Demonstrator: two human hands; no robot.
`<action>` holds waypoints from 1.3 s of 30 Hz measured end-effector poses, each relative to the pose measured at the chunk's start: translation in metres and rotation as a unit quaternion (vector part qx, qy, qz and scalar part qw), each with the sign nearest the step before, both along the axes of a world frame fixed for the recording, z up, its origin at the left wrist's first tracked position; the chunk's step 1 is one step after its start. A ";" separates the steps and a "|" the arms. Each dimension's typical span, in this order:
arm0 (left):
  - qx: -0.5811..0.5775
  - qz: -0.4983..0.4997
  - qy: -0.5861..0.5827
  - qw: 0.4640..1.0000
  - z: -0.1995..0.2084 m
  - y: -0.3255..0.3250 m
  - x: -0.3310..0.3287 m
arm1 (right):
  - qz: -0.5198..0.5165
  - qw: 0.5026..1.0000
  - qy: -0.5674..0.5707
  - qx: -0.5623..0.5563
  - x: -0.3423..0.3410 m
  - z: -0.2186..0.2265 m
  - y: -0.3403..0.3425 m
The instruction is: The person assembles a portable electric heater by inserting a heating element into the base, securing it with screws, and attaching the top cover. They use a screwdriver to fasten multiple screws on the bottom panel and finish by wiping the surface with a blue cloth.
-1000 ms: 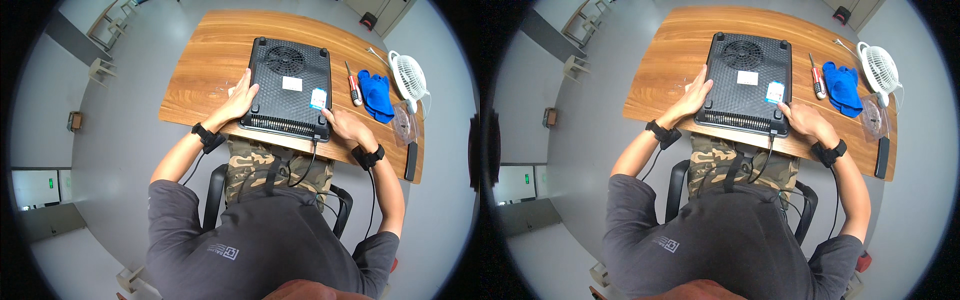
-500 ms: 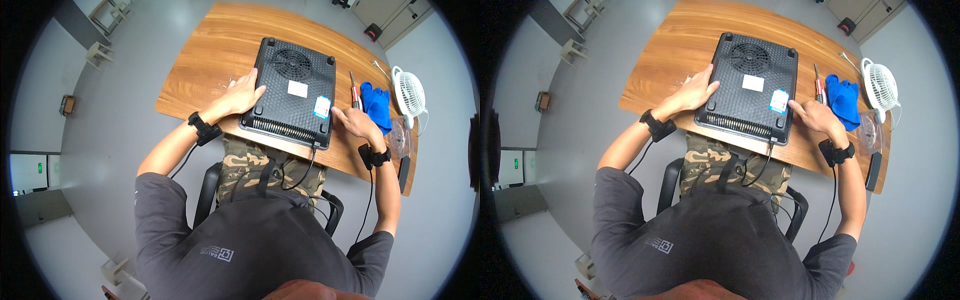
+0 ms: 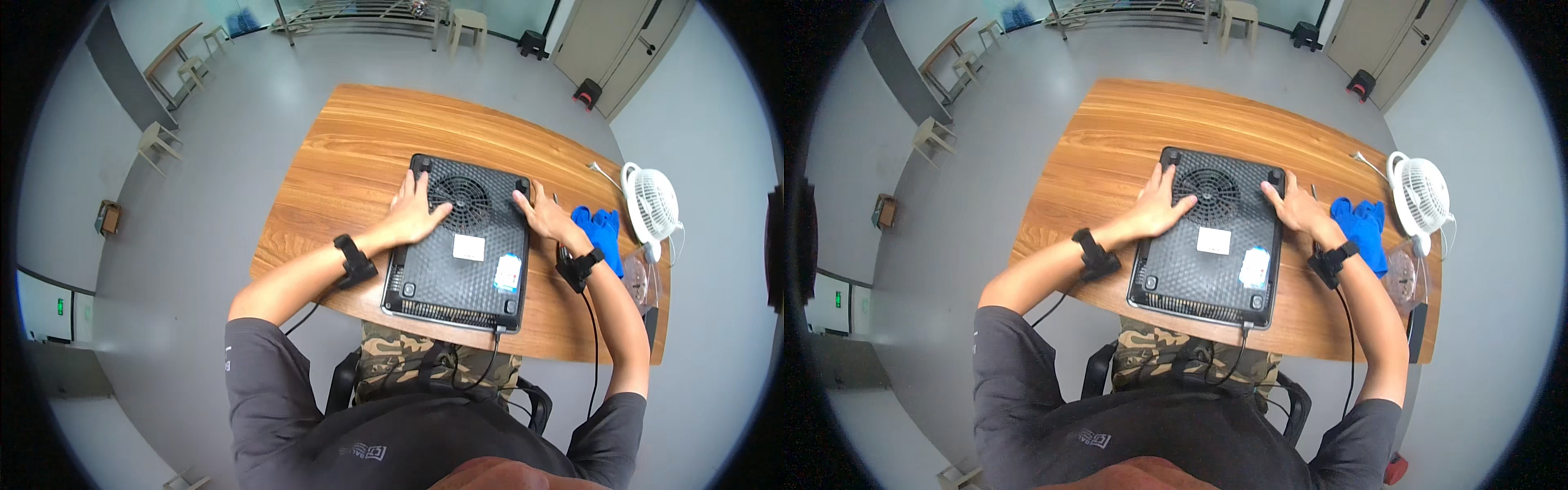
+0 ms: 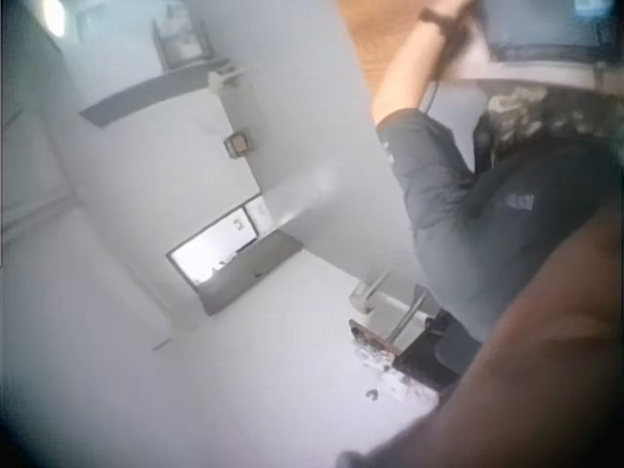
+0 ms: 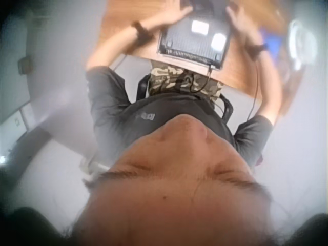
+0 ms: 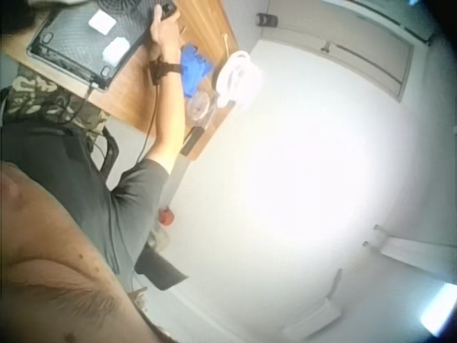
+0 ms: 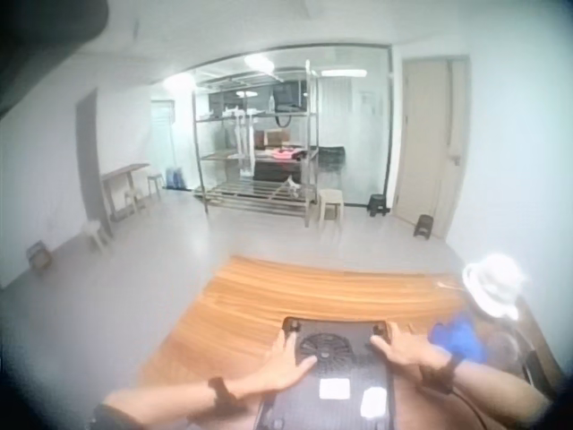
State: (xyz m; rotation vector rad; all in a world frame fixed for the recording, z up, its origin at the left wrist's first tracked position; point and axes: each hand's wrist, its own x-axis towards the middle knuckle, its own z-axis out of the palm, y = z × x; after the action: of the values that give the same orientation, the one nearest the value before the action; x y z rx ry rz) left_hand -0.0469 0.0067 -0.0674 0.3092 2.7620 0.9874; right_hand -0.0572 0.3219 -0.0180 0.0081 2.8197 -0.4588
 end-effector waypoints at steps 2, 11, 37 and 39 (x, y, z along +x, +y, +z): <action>0.010 0.003 0.031 0.999 0.001 0.003 0.010 | 0.022 1.000 0.019 0.000 -0.009 -0.011 0.001; -0.041 0.008 0.129 0.991 -0.010 0.009 0.017 | 0.030 0.999 -0.026 -0.005 -0.013 -0.034 -0.002; -0.068 -0.106 0.071 0.989 0.020 -0.154 0.048 | -0.010 0.973 0.146 0.176 0.045 -0.040 0.084; -0.078 -0.129 0.100 0.983 0.018 -0.151 0.061 | 0.000 0.973 0.142 0.184 0.055 -0.048 0.087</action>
State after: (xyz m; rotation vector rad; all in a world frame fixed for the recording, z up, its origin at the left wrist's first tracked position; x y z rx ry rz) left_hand 0.0137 -0.1441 -0.0498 0.7573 2.8552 0.7048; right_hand -0.0018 0.4084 -0.0657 0.0209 3.1433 0.0777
